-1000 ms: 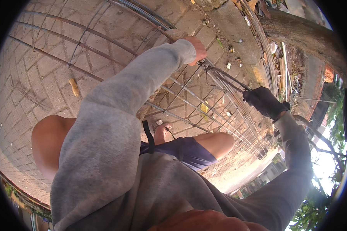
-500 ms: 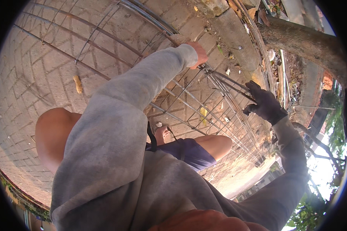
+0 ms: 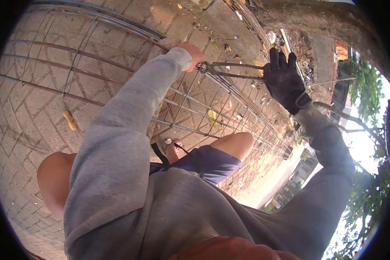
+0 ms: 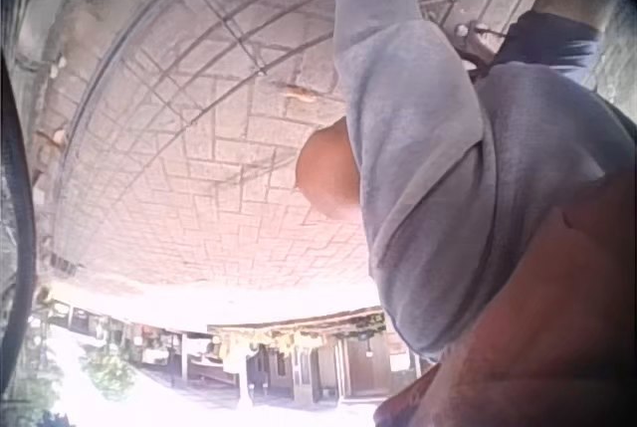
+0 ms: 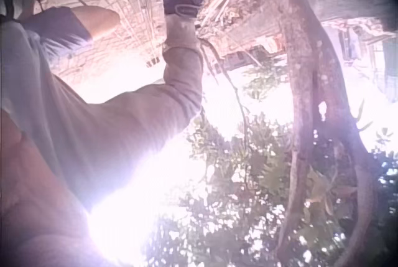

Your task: The person assembles a rebar mesh on a paved outdoor area by tying intersecting steel bars with wire using pliers. They position the bars, wrap wire around intersections, and twist the wire to secure the grid.

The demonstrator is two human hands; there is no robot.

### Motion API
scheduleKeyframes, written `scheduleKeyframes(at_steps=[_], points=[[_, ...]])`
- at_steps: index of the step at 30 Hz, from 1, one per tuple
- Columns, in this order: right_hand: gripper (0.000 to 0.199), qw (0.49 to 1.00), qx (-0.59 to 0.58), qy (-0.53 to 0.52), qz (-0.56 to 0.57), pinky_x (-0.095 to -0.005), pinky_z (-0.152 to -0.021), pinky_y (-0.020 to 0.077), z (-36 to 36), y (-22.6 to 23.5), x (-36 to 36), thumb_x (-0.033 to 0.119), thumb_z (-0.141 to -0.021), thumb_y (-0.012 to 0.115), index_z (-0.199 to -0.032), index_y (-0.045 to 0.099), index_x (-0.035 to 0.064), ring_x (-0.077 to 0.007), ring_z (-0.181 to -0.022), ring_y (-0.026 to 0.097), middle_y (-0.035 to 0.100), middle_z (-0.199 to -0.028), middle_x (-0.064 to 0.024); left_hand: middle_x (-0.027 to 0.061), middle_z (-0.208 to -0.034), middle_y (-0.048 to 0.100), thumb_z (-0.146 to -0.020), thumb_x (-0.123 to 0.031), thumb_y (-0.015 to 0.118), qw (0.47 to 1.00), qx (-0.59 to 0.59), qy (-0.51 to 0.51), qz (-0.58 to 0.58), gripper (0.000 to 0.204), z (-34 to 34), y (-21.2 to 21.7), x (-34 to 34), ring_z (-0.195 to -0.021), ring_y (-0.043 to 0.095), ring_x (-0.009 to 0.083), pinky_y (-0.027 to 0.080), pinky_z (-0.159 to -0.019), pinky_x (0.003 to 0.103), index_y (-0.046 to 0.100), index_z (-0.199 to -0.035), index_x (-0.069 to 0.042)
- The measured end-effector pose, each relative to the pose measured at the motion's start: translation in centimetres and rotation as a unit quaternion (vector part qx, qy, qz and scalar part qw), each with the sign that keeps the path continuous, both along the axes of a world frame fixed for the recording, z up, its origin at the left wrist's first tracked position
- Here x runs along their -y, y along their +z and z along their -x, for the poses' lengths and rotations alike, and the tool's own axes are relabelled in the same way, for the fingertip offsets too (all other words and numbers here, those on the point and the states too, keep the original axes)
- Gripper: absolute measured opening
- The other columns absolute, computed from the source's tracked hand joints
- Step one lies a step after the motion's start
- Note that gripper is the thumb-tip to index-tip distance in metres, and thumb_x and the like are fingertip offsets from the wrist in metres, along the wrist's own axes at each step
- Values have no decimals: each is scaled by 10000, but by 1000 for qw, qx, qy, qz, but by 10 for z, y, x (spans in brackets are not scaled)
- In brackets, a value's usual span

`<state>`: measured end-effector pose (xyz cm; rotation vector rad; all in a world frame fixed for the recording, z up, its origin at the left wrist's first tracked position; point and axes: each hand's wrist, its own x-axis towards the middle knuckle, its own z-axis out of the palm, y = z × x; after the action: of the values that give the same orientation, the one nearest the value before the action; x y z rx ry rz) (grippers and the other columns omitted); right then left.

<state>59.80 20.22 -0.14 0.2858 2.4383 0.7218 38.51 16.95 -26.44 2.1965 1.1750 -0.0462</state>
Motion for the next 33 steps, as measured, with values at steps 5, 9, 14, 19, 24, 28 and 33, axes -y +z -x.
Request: scheduleKeyframes(at_steps=[5,9,14,19,24,28,33], points=[[432,890,137,-393,185,-431,-680,554,3,-13,-10,475,-1009,591,-940,719,68,-249,-754,716,703,-821,-111,116,-1129,744,-833,-45,750,1000,-14,19,11,260,-9,-1,0,-1099,703,328,602,-928,463,736,-1091,-79],[508,669,182,-663,281,-363,-605,549,22,0,-22,549,-963,563,-866,702,69,-180,-633,646,638,-707,-62,125,-1135,742,-833,-40,753,999,-47,6,14,263,-10,3,-1,-1077,711,330,610,-924,456,726,-1093,-56],[476,912,48,-325,247,-397,-719,581,10,-2,-16,499,-938,663,-948,730,28,-231,-743,719,697,-769,-107,146,-1135,740,-816,-59,777,999,-49,1,7,260,-14,-2,-6,-1052,720,335,612,-918,449,728,-1070,-39],[401,706,246,-578,329,-490,-723,581,20,-6,-21,477,-851,735,-946,777,90,-293,-773,749,756,-818,-133,167,-1088,744,-798,-48,775,999,-42,-8,-13,231,-13,-7,-6,-1039,718,363,608,-909,452,747,-1027,-35],[353,841,223,-438,226,-491,-730,546,30,16,-13,390,-800,763,-890,737,50,-331,-737,693,722,-829,-154,168,-1120,742,-796,-40,771,999,-35,3,-9,238,-12,-1,-7,-1065,709,366,593,-946,459,768,-1033,-59],[334,975,45,-198,87,-493,-863,507,9,4,3,311,-815,751,-915,736,-7,-334,-781,682,700,-974,-193,161,-1196,726,-814,-47,765,999,-47,-2,5,288,-13,-2,-8,-1097,700,358,581,-973,461,760,-1101,-74],[356,767,134,-562,278,-425,-733,502,4,0,-3,344,-823,751,-920,727,2,-268,-687,645,664,-855,-148,150,-1225,717,-827,-63,766,1000,-22,-7,-10,327,-12,-10,-6,-1096,701,347,589,-964,453,751,-1153,-89]])
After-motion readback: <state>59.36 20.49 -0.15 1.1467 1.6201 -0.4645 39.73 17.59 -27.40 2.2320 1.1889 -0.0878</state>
